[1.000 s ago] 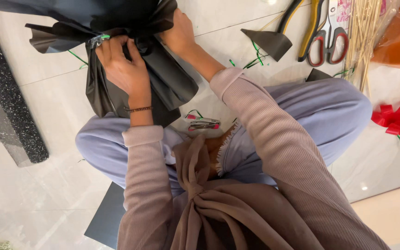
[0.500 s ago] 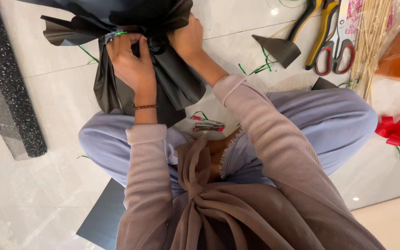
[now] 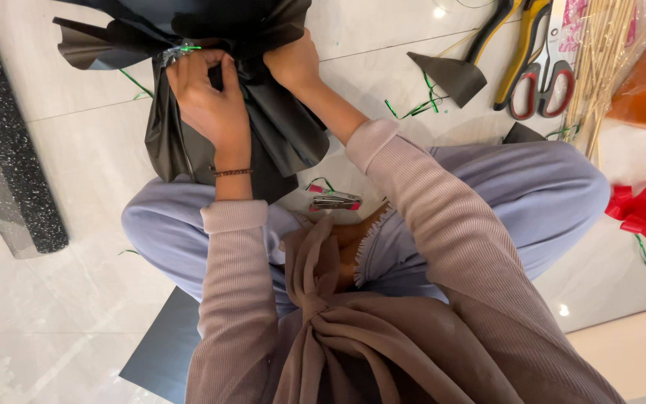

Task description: The person wraps a bouquet of flowers in black decorative paper, folding the sheets and securing them with green floral wire and tape while sitting on the floor.

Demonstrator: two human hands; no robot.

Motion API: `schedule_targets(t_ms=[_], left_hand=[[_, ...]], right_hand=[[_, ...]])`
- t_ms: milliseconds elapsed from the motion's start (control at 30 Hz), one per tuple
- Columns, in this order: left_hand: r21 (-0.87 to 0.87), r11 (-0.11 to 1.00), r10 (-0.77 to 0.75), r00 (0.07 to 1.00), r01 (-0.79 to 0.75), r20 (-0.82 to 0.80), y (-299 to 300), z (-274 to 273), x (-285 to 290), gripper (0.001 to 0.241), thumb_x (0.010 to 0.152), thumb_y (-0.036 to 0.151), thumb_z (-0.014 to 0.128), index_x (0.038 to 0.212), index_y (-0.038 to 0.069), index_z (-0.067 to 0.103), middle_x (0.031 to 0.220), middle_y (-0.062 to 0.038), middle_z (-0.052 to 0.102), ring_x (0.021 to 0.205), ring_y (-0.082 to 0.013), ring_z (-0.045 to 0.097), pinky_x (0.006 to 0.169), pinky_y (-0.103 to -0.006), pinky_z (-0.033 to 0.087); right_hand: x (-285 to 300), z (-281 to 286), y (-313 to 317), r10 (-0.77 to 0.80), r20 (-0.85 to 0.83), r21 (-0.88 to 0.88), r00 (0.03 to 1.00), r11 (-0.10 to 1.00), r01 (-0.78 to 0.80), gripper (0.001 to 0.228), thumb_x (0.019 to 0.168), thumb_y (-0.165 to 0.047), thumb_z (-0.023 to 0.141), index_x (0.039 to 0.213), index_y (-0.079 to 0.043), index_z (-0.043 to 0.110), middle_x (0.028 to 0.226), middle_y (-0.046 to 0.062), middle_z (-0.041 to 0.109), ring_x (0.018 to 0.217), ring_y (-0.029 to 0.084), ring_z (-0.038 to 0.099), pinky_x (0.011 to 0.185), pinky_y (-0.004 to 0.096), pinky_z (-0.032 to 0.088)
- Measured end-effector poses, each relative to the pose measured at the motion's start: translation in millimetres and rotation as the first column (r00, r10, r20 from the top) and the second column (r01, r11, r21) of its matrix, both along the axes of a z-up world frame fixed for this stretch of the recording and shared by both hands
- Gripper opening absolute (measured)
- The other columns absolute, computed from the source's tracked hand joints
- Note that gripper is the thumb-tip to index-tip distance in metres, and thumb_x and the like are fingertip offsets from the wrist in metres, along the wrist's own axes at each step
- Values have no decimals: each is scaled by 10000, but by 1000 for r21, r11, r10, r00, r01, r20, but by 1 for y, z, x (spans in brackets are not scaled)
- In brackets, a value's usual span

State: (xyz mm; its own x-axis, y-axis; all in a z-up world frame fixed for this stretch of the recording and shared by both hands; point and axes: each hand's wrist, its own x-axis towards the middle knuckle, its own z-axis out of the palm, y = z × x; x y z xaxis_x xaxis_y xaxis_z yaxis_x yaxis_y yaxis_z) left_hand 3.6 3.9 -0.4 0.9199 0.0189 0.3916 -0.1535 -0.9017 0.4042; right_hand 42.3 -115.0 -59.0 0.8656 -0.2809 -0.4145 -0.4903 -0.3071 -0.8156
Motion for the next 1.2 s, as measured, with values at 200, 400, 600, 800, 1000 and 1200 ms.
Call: schedule_targets(t_ms=[200,400,600,800,1000,1200], left_hand=[[14,1000,-26,1000,26,10,0,2,-1,70,924,131,725,890,116,666,905,9,651,900,-261,555,688,-424,499],[6,1000,19,1000,-19,24,-5,7,5,141,888,152,791,845,152,657,865,47,633,906,-228,564,577,-432,508],[7,1000,28,1000,-28,4,-6,12,5,184,891,208,790,832,153,625,863,22,609,935,-258,552,581,-476,503],[0,999,48,999,-48,3,-8,7,5,181,919,250,769,844,159,632,880,32,594,958,-243,551,509,-474,504],[-6,1000,28,1000,-28,10,-9,8,3,179,928,246,763,858,152,627,881,36,588,952,-232,546,466,-454,509],[9,1000,18,999,-19,42,-7,8,4,186,884,206,817,842,179,638,850,55,583,930,-219,546,440,-431,487]], right_hand=[[3,9,-10,172,-67,-117,983,977,-179,245,788,-350,532,934,-178,627,1025,94,698,1082,365,639,758,496,551],[-5,31,-33,58,246,105,968,991,-86,308,676,-245,831,737,-126,554,662,11,682,667,124,674,544,353,474],[-28,45,-15,28,414,246,910,959,-141,231,870,-16,643,965,-127,821,943,-6,833,909,101,774,821,249,596],[-47,51,-3,210,592,-150,778,977,-150,444,871,93,495,1199,-70,745,1166,102,772,1070,325,676,934,401,576],[-44,51,-9,194,648,-46,736,975,-216,364,910,87,450,1192,-54,632,1151,124,704,1082,328,684,937,407,544],[-57,70,-132,495,299,-29,816,859,-511,221,959,-80,594,1134,-107,726,1112,32,748,1017,181,688,913,315,529]])
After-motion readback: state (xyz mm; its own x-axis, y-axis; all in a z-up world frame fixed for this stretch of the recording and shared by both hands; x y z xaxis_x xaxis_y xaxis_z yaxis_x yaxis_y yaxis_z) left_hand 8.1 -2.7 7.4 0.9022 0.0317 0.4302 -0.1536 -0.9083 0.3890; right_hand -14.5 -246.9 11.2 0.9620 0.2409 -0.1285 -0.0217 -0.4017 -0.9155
